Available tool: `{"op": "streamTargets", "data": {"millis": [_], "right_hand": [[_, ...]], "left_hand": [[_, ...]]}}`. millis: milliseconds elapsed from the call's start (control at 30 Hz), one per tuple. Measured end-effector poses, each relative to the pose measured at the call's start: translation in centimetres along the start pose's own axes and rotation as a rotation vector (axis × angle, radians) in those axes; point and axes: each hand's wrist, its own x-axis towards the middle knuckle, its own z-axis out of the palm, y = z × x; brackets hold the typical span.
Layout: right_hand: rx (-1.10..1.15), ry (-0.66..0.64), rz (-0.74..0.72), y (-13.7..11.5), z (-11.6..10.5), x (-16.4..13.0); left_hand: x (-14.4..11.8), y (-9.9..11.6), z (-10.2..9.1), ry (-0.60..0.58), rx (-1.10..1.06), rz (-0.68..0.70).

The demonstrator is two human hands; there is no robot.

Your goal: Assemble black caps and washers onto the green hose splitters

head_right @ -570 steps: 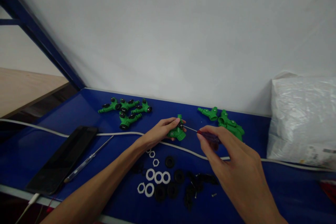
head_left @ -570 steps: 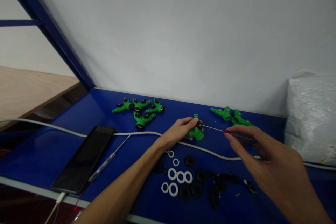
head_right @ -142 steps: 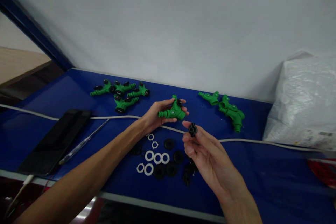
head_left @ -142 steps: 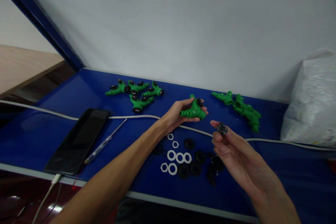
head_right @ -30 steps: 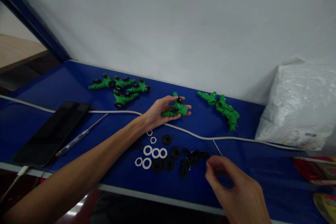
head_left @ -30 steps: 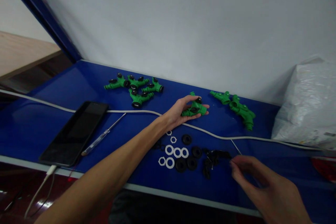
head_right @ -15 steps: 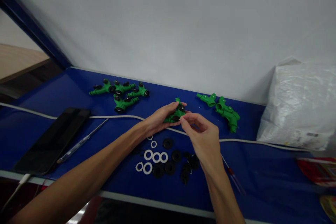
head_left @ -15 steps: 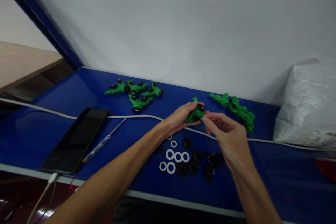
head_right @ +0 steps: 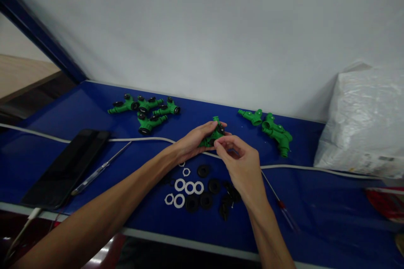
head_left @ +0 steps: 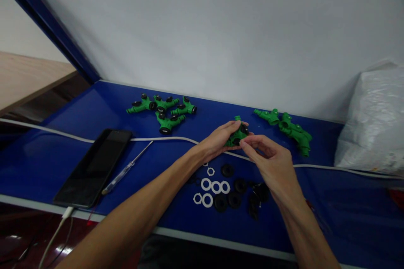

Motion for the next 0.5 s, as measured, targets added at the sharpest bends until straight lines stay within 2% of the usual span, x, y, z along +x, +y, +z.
{"op": "streamTargets", "data": {"millis": [233, 333, 433, 500], "right_hand": [[0.076, -0.041, 0.148, 0.0, -0.2, 0.3], [0.030, -0.050, 0.123, -0.6, -0.8, 0.0], [-0.156, -0.046, 0.048, -0.9, -3.2, -1.6], [-0.409, 0.044, -0.030, -0.4, -6.0, -3.4]], "left_hand": [[0.2, -0.5, -0.3, -0.033, 0.056, 0.042], [0.0, -0.4, -0.2, -0.045, 0.036, 0.042], [-0.2, -0.1, -0.2, -0.065, -0.015, 0.003], [-0.3, 0.2, -0.3, -0.061, -0.032, -0.018]]}}
